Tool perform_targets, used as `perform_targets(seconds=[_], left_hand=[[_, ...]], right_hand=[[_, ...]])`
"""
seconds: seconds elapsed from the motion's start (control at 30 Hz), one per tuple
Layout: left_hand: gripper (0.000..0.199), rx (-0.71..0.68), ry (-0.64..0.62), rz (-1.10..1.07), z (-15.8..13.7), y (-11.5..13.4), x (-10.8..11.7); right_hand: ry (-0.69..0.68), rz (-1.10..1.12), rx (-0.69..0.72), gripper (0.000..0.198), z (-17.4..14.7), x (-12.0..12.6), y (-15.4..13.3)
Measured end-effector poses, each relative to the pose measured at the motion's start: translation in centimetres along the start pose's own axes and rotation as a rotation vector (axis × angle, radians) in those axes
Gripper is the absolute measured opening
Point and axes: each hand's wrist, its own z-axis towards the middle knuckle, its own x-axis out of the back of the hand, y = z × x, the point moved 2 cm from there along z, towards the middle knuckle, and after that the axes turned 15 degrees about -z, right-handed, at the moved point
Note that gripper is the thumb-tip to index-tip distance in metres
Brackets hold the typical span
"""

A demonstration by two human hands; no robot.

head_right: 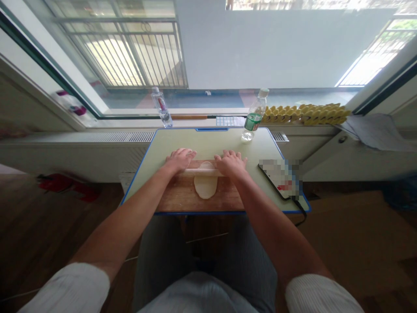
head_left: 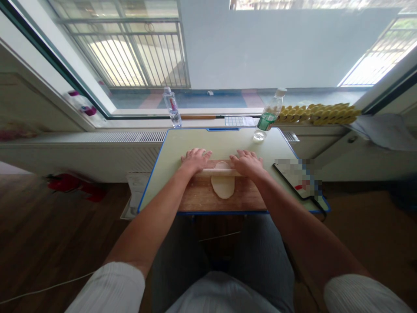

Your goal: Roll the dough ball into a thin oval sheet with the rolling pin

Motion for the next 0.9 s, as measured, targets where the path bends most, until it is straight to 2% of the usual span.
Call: perform_targets(seconds=[0.17,0.33,0.5,0.6,0.73,0.9], left_hand=[[0.085,-0.019,-0.061,0.07,-0.5,0.0,-0.3],[0.086,-0.096,-0.116,0.128,-2.7,0.5,-0.3],[0.079,-0.214,-0.053,0.177,-6.7,0.1,-0.9],[0.073,-0.273,0.007,0.182,-7.9,-0.3,-1.4],[0.072,-0.235,0.006,0.16,-6.1,-0.1,-1.2],[0.078,-0.166,-0.06,0.143,-3.0,0.7,-0.4]], right_hand=[[0.014,-0.036,0.042,0.074,-0.6,-0.3,-0.1],[0.003,-0.053,0.095,0.073,-2.1,-0.7,0.0],[0.158,-0.116,0.13,0.068,-6.1,-1.7,0.1],[0.239,-0.114,0.113,0.065,-7.3,-2.1,0.0],[0.227,-0.066,0.085,0.065,-5.4,-1.7,-0.1],[0.117,-0.005,0.071,0.074,-1.8,-1.0,0.0]])
